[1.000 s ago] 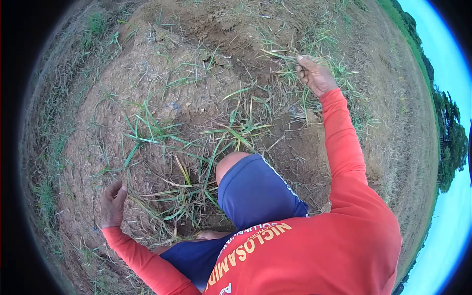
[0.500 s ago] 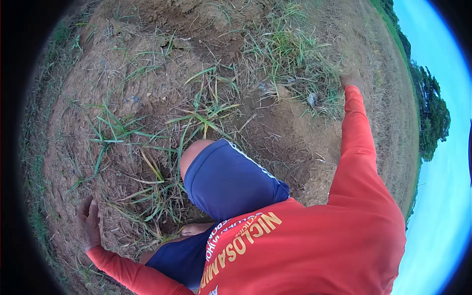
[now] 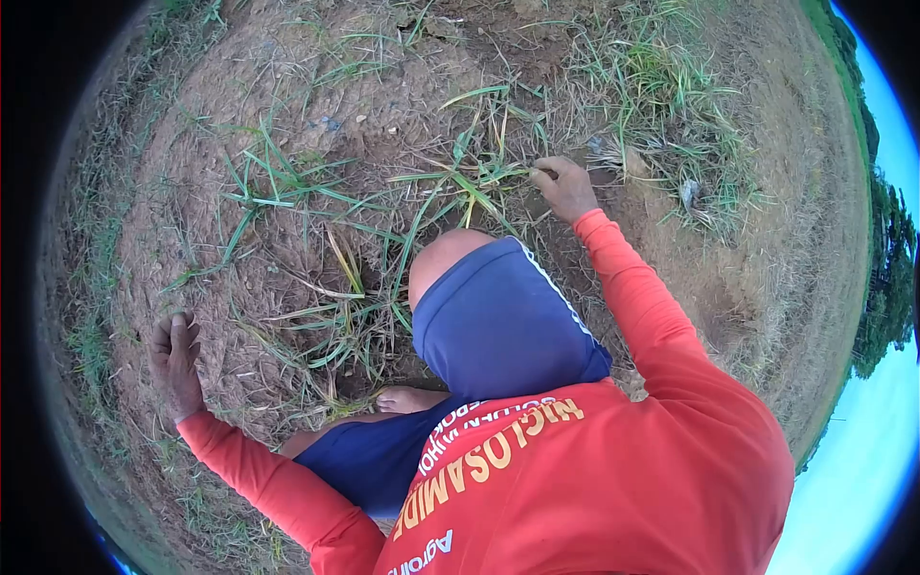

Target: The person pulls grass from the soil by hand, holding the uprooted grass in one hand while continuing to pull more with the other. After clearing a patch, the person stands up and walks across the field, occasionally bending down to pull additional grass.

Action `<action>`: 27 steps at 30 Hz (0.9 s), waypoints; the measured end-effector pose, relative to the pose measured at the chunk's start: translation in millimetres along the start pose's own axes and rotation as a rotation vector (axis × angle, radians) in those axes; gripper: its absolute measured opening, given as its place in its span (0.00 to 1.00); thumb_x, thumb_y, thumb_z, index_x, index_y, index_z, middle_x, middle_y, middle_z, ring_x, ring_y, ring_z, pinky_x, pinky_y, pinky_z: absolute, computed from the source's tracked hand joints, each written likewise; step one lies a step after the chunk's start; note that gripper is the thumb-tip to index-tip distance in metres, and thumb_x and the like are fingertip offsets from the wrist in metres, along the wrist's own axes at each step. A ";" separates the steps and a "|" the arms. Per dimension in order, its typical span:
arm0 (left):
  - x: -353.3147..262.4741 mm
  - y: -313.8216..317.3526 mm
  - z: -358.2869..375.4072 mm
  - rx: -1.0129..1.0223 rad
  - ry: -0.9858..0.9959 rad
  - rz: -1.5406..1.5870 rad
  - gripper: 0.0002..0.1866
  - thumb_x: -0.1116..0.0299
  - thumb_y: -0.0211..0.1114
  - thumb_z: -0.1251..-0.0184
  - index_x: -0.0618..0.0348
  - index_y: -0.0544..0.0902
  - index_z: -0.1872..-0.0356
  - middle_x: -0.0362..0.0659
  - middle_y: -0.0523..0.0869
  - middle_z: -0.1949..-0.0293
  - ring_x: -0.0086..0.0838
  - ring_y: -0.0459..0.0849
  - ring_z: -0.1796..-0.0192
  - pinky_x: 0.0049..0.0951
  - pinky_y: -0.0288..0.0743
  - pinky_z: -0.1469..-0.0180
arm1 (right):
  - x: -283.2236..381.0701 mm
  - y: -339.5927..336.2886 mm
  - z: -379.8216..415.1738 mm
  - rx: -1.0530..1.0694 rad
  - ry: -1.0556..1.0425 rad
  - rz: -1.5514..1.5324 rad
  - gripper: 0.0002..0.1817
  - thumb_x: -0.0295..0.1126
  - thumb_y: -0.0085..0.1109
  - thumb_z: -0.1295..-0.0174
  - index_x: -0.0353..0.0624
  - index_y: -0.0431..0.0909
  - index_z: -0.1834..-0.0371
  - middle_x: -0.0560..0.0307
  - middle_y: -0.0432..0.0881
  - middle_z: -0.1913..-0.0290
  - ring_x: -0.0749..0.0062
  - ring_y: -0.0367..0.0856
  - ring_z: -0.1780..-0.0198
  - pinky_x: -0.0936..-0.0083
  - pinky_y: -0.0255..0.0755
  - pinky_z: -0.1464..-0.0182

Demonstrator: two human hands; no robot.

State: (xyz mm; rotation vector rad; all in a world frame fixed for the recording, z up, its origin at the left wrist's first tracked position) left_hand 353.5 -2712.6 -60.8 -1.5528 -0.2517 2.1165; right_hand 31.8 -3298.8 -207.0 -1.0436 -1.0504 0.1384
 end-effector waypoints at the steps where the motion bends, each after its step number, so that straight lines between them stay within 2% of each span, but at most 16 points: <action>1: -0.2 0.0 1.4 0.003 0.002 -0.025 0.14 0.57 0.67 0.24 0.53 0.83 0.48 0.34 0.88 0.52 0.17 0.83 0.53 0.19 0.70 0.56 | 13.9 10.3 -7.7 -0.009 -0.049 -0.020 0.15 0.39 0.62 0.36 0.39 0.87 0.55 0.42 0.87 0.52 0.48 0.84 0.48 0.61 0.76 0.42; 3: 1.0 0.4 4.2 0.016 -0.024 -0.048 0.15 0.57 0.68 0.25 0.53 0.83 0.47 0.33 0.87 0.52 0.17 0.83 0.54 0.19 0.70 0.58 | 33.7 28.9 -27.8 -0.032 -0.150 -0.057 0.16 0.41 0.62 0.35 0.38 0.87 0.56 0.42 0.87 0.53 0.48 0.84 0.48 0.62 0.76 0.41; 6: -1.7 5.5 8.7 0.010 -0.052 -0.046 0.16 0.57 0.68 0.26 0.53 0.83 0.45 0.32 0.87 0.53 0.15 0.81 0.57 0.18 0.69 0.59 | 54.9 57.0 -53.0 -0.076 -0.071 -0.159 0.16 0.42 0.62 0.35 0.38 0.86 0.59 0.44 0.87 0.56 0.50 0.85 0.51 0.61 0.76 0.43; 7: -1.7 5.6 10.0 0.014 -0.059 -0.046 0.16 0.58 0.68 0.26 0.53 0.83 0.44 0.32 0.87 0.53 0.15 0.81 0.57 0.17 0.69 0.59 | 63.4 59.8 -54.9 0.087 0.021 -0.112 0.17 0.43 0.63 0.36 0.38 0.85 0.60 0.44 0.87 0.58 0.51 0.85 0.53 0.61 0.76 0.46; 10: 0.8 3.5 10.8 0.018 -0.071 -0.058 0.18 0.55 0.68 0.26 0.53 0.83 0.43 0.33 0.87 0.52 0.15 0.81 0.56 0.17 0.71 0.59 | 54.7 77.2 -65.6 0.152 -0.093 -0.072 0.16 0.42 0.66 0.38 0.38 0.84 0.61 0.43 0.86 0.59 0.51 0.85 0.55 0.62 0.76 0.48; 11: 2.1 2.4 10.5 0.016 -0.073 -0.063 0.19 0.54 0.68 0.26 0.53 0.83 0.43 0.34 0.87 0.51 0.16 0.82 0.56 0.17 0.71 0.58 | 39.8 80.2 -69.2 0.069 -0.047 -0.160 0.13 0.38 0.68 0.40 0.38 0.83 0.62 0.45 0.86 0.61 0.51 0.85 0.56 0.62 0.76 0.48; 14: 9.1 -2.4 7.4 0.025 -0.077 -0.062 0.18 0.55 0.69 0.26 0.53 0.84 0.43 0.33 0.87 0.52 0.16 0.82 0.56 0.17 0.71 0.59 | 6.4 76.8 -79.9 -0.102 0.261 -0.516 0.12 0.35 0.69 0.43 0.39 0.83 0.60 0.47 0.86 0.60 0.53 0.85 0.55 0.62 0.76 0.47; 17: 14.2 -4.2 3.6 0.036 -0.096 -0.045 0.18 0.56 0.68 0.26 0.53 0.83 0.42 0.34 0.87 0.52 0.15 0.82 0.57 0.16 0.71 0.59 | 43.6 31.0 -74.6 -0.620 -0.014 0.036 0.14 0.35 0.69 0.44 0.39 0.83 0.58 0.47 0.87 0.57 0.53 0.85 0.54 0.62 0.76 0.46; 20: 6.2 5.2 0.9 0.029 -0.086 -0.082 0.18 0.55 0.69 0.27 0.54 0.83 0.44 0.33 0.86 0.53 0.17 0.81 0.57 0.20 0.71 0.57 | 76.8 43.4 -102.4 -0.216 -0.204 -0.125 0.17 0.38 0.70 0.45 0.39 0.83 0.55 0.44 0.87 0.55 0.52 0.85 0.52 0.62 0.76 0.45; 21: 2.8 9.1 1.2 0.026 -0.084 -0.082 0.19 0.55 0.69 0.27 0.54 0.83 0.44 0.33 0.86 0.54 0.17 0.81 0.57 0.20 0.72 0.57 | 82.8 55.8 -111.8 -0.102 -0.202 -0.091 0.20 0.41 0.70 0.44 0.40 0.84 0.53 0.43 0.87 0.53 0.51 0.85 0.51 0.61 0.77 0.45; 24: -5.1 13.8 2.2 0.012 -0.067 -0.074 0.20 0.54 0.70 0.28 0.54 0.83 0.44 0.33 0.86 0.53 0.18 0.82 0.56 0.22 0.72 0.56 | 88.7 80.5 -130.8 -0.089 -0.130 -0.106 0.21 0.43 0.70 0.44 0.40 0.84 0.53 0.44 0.87 0.52 0.52 0.86 0.50 0.61 0.77 0.46; 25: -5.4 12.2 2.8 0.019 -0.056 -0.075 0.20 0.54 0.70 0.28 0.54 0.83 0.43 0.34 0.86 0.53 0.19 0.82 0.56 0.23 0.73 0.55 | 84.1 86.7 -138.4 0.001 -0.051 -0.155 0.21 0.43 0.71 0.43 0.40 0.84 0.53 0.46 0.88 0.53 0.53 0.87 0.51 0.61 0.78 0.46; 27: -7.9 9.5 9.3 0.005 -0.062 -0.082 0.21 0.54 0.70 0.28 0.55 0.82 0.42 0.34 0.86 0.52 0.19 0.82 0.55 0.24 0.73 0.53 | 94.7 85.3 -139.4 0.083 0.009 0.009 0.23 0.45 0.71 0.43 0.40 0.85 0.51 0.43 0.88 0.53 0.53 0.87 0.50 0.63 0.78 0.44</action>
Point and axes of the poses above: each hand's wrist, its own z-axis away from the middle knuckle, its own y-axis out of the palm, x = y × z, the point moved 5 cm from there along -z, towards the middle knuckle
